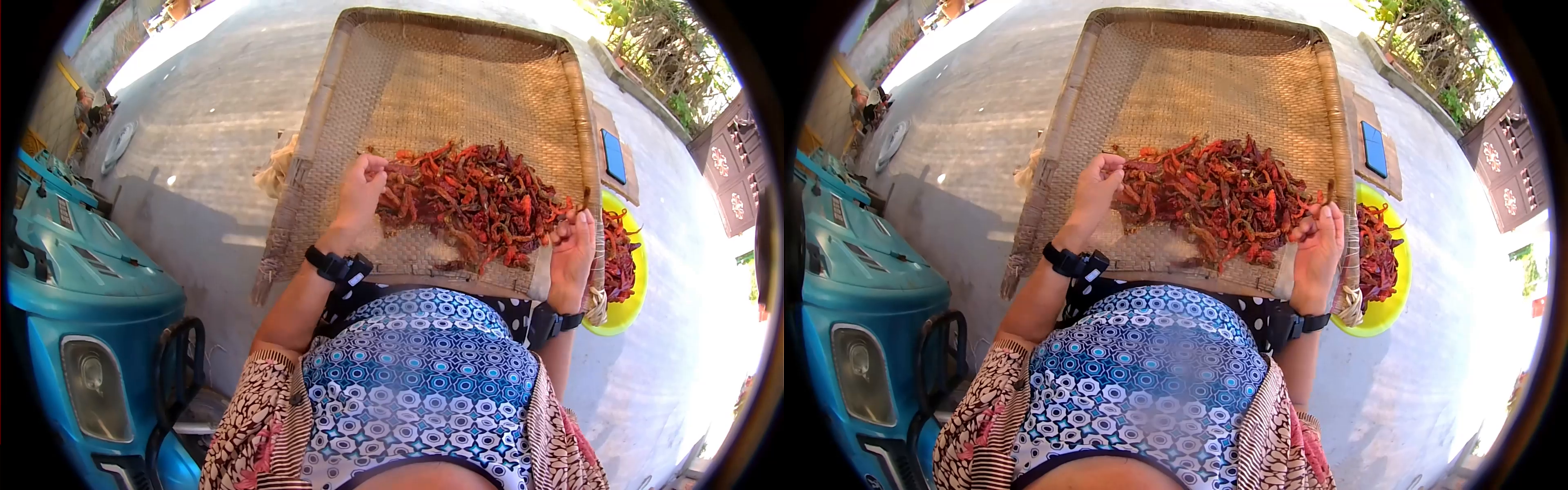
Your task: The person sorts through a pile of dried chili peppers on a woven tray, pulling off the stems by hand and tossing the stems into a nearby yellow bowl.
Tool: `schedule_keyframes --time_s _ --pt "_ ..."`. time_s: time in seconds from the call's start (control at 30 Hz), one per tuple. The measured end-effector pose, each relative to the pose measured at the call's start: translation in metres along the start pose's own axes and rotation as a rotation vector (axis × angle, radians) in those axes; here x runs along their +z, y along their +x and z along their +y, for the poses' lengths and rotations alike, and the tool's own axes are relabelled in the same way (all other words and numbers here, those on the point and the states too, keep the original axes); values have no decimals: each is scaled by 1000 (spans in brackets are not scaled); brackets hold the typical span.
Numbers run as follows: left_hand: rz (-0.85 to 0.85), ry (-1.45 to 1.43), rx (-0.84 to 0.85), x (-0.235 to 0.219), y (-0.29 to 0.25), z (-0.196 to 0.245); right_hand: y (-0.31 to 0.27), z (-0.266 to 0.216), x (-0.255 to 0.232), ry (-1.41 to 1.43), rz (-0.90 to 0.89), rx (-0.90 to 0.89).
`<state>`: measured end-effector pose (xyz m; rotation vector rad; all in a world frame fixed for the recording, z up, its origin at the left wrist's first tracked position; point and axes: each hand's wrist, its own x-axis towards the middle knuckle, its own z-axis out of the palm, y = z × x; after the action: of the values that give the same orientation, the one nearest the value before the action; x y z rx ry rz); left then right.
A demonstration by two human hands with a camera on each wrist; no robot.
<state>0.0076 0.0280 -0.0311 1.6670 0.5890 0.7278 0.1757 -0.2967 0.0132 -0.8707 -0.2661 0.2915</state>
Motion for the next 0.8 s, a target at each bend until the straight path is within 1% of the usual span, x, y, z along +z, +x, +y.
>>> schedule_keyframes --time_s 0.03,0.07,0.13,0.17,0.23,0.27,0.37,0.43,0.47,0.53,0.6,0.63,0.67,0.73,0.8 --pt "42 60 32 -5 3 0 7 -8 -11 96 13 -20" --pt "0 83 1 -11 5 -1 14 -14 -25 218 44 -28" --pt "-80 127 -62 -19 5 12 22 -22 -38 462 103 -45" --pt "-104 297 81 -22 6 9 24 -22 -44 475 208 -61" --pt "-148 636 364 -25 4 4 22 -20 -50 414 214 -60" --pt "-154 647 349 -24 3 1 21 -18 -53 384 218 -58" --pt "-194 705 274 -21 -4 13 11 -8 -41 179 131 -19" --pt "-239 771 200 -20 -5 32 4 -1 -28 76 71 16" --pt "-236 754 204 -19 -7 44 1 2 -19 25 43 33" --pt "-230 720 198 -13 -17 67 -7 4 10 -193 -67 84" --pt "-357 552 188 -6 -24 77 -15 8 38 -447 -206 152" --pt "-418 468 186 -2 -26 82 -19 11 49 -548 -328 187" --pt "-483 475 189 4 -30 87 -22 15 59 -648 -451 220" --pt "-614 486 192 19 -40 92 -31 23 75 -715 -606 308" --pt "-711 367 146 32 -49 90 -33 32 79 -851 -770 171"
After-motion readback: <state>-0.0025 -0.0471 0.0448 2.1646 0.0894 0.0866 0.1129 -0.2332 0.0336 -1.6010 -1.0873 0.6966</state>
